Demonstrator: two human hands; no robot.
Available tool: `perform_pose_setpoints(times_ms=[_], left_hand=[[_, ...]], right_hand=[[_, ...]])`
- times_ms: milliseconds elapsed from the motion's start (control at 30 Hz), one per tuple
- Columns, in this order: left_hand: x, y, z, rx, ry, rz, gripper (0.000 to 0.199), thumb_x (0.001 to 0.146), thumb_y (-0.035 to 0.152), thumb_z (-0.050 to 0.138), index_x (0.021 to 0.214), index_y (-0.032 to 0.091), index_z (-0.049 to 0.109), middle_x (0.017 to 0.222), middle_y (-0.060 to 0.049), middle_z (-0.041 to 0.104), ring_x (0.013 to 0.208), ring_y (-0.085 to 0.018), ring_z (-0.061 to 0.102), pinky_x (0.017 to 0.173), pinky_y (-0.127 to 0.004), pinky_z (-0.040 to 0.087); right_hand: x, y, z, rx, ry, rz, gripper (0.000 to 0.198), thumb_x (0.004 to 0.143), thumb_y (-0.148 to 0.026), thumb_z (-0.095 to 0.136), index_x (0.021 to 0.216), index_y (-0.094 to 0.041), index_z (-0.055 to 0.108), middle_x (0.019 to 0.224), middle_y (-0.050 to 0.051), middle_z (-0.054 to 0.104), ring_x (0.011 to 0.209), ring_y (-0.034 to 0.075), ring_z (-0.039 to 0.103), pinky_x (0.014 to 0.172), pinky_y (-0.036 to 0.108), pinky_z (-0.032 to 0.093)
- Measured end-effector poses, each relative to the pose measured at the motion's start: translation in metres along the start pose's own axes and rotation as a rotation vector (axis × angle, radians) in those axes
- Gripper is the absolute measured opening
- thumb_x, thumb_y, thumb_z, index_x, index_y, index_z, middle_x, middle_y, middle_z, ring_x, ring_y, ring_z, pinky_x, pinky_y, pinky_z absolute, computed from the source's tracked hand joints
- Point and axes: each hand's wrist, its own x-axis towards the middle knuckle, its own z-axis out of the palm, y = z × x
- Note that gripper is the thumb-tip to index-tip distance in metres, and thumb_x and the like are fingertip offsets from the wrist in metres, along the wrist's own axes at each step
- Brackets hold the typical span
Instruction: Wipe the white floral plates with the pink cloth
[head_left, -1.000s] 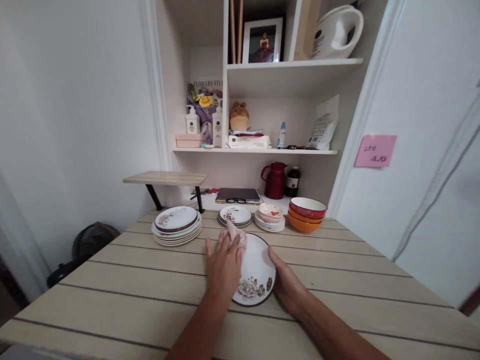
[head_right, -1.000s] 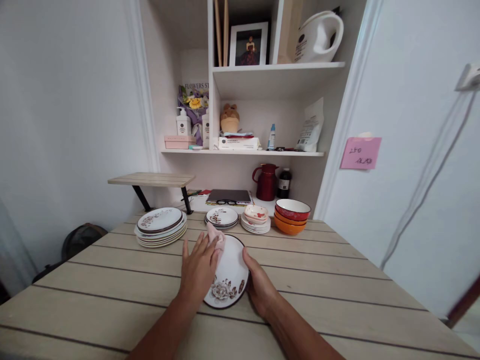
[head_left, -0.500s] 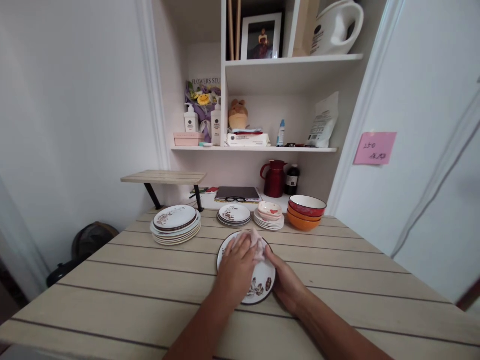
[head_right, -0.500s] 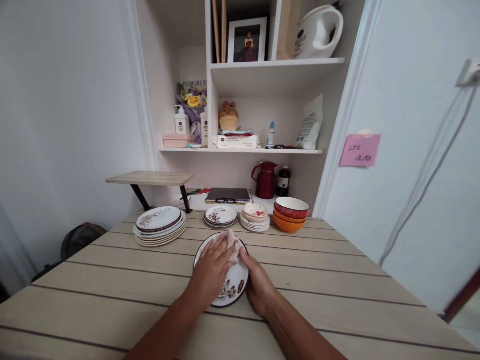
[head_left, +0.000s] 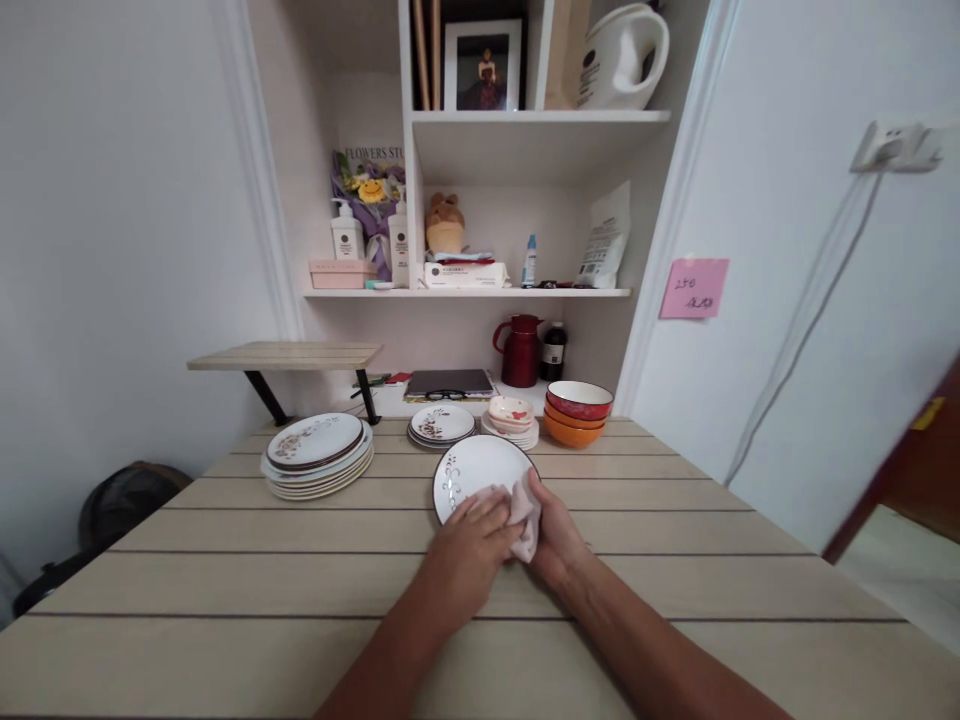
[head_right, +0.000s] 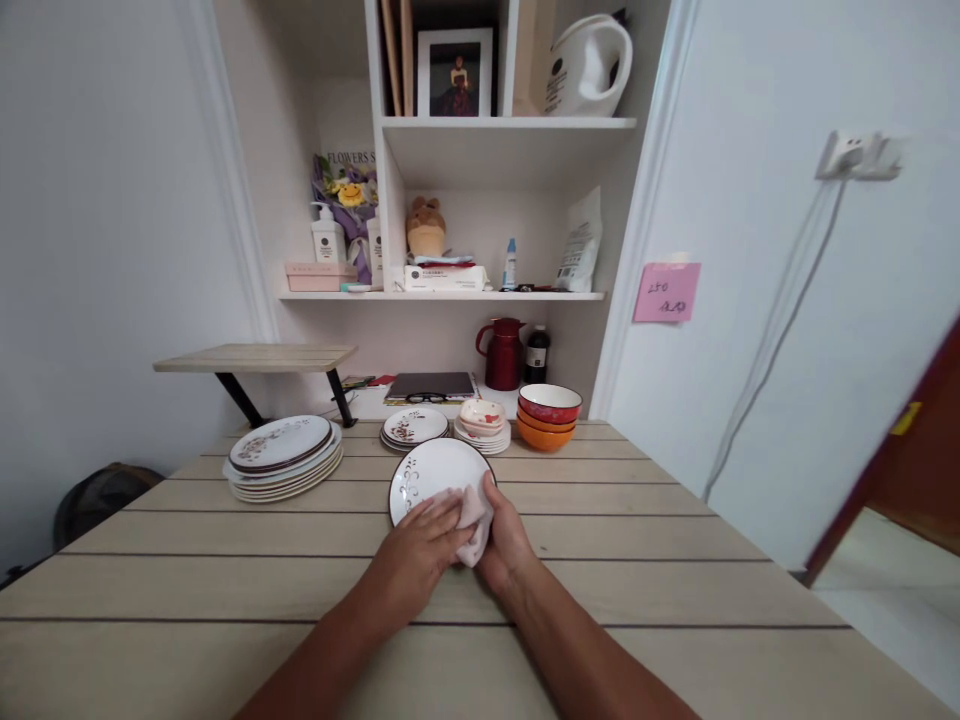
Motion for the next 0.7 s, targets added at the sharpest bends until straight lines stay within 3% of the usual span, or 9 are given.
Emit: perform_pose_setpoints(times_ms=[300,567,700], left_hand=[[-0.001,-0.005,-0.019,0.119,0.027,-0.046,0.035,0.090,0.017,0.048,0.121,0.028,0.058,0.131,-0.001,0.059,0.132,-0.015,0.042,0.114,-0.038,0.026],[-0.004,-0.015,-0.029,0.253,0.133,-0.235,0.034,0.091,0.018,0.046,0.120,0.027,0.059,0.135,-0.005,0.055,0.130,-0.021,0.045,0.113,-0.049,0.026],[-0.006,-0.022,-0.033,0.329,0.242,-0.350,0.037,0.092,0.018,0.043,0.126,0.025,0.056,0.133,-0.007,0.056,0.127,-0.022,0.048,0.113,-0.051,0.026]], right_hand=[[0.003,-0.022,-0.007,0.121,0.084,-0.147,0.062,0.087,-0.051,0.047,0.134,-0.012,0.047,0.119,0.015,0.066,0.111,0.028,0.061,0.100,0.047,0.042],[-0.002,-0.021,-0.004,0.047,0.103,-0.228,0.063,0.084,-0.050,0.054,0.135,-0.014,0.047,0.119,0.014,0.067,0.112,0.030,0.060,0.100,0.049,0.042],[-0.007,-0.019,-0.003,-0.027,0.126,-0.168,0.061,0.082,-0.055,0.055,0.129,-0.016,0.053,0.114,0.014,0.069,0.109,0.032,0.062,0.098,0.055,0.042]])
